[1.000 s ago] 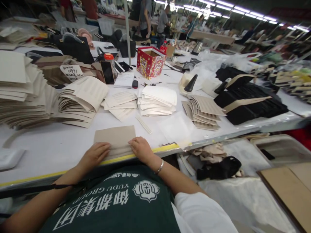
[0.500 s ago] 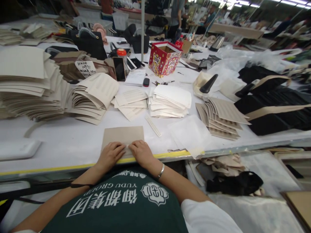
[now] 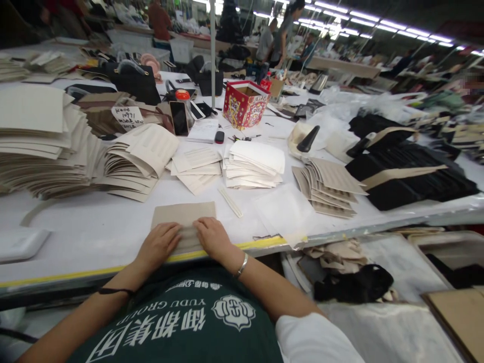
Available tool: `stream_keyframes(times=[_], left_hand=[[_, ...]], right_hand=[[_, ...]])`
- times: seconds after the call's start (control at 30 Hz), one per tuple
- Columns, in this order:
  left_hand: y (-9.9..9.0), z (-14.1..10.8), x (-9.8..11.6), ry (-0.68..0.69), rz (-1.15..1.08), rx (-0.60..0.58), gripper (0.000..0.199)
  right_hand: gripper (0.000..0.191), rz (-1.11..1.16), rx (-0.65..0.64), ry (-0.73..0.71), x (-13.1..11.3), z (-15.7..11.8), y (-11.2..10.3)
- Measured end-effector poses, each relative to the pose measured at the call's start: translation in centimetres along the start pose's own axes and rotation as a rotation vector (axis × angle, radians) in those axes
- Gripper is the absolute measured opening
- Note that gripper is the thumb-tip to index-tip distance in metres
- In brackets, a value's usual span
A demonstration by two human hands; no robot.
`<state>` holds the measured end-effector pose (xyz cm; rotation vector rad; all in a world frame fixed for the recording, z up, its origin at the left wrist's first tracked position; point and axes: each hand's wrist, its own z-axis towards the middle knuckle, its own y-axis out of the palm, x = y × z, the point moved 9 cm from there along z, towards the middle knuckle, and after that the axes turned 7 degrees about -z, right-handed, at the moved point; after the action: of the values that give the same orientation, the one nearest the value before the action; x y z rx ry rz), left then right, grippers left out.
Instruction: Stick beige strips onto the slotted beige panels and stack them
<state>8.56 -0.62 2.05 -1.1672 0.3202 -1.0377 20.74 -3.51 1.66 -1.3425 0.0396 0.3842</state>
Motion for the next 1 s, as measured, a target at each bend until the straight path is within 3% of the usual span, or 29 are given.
stream_keyframes(times=[0.17, 0.27, 0.53, 0.63, 0.77, 0.87, 1.0], left_hand=[[2.2, 1.4, 0.2, -0.028, 0.018, -0.008, 0.027], [1.7, 1.0, -0.7, -0.029, 0.026, -0.012, 0.031], [-0.3, 1.4, -3.8, -0.207, 0.253, -0.09, 0.041], [0.5, 2.1, -2.5, -0.103, 0.175, -0.06, 0.028], [2.2, 2.7, -0.6, 0.038, 0.047, -0.008, 0.026], [2.4, 2.7, -1.5, -0.01, 0.039, -0.024, 0.028], [0.6, 2.0, -4.1, -0.077, 0.032, -0.053, 0.032]], right_hand=[[0.019, -0.034, 0.038, 0.028, -1.0, 1.1, 1.5], [0.014, -0.093, 0.024, 0.044, -0.1, 0.7, 1.2], [0.03, -0.232, -0.045, 0.185, 3.0, 1.1, -0.1], [0.019, -0.169, 0.015, 0.099, 1.9, 2.1, 0.2], [0.022, -0.059, 0.087, 0.006, 0.1, 3.1, 1.4], [0.018, -0.074, 0.039, 0.041, 0.8, 3.3, 2.0], [0.018, -0.149, -0.01, 0.117, 3.0, 2.8, 1.1]])
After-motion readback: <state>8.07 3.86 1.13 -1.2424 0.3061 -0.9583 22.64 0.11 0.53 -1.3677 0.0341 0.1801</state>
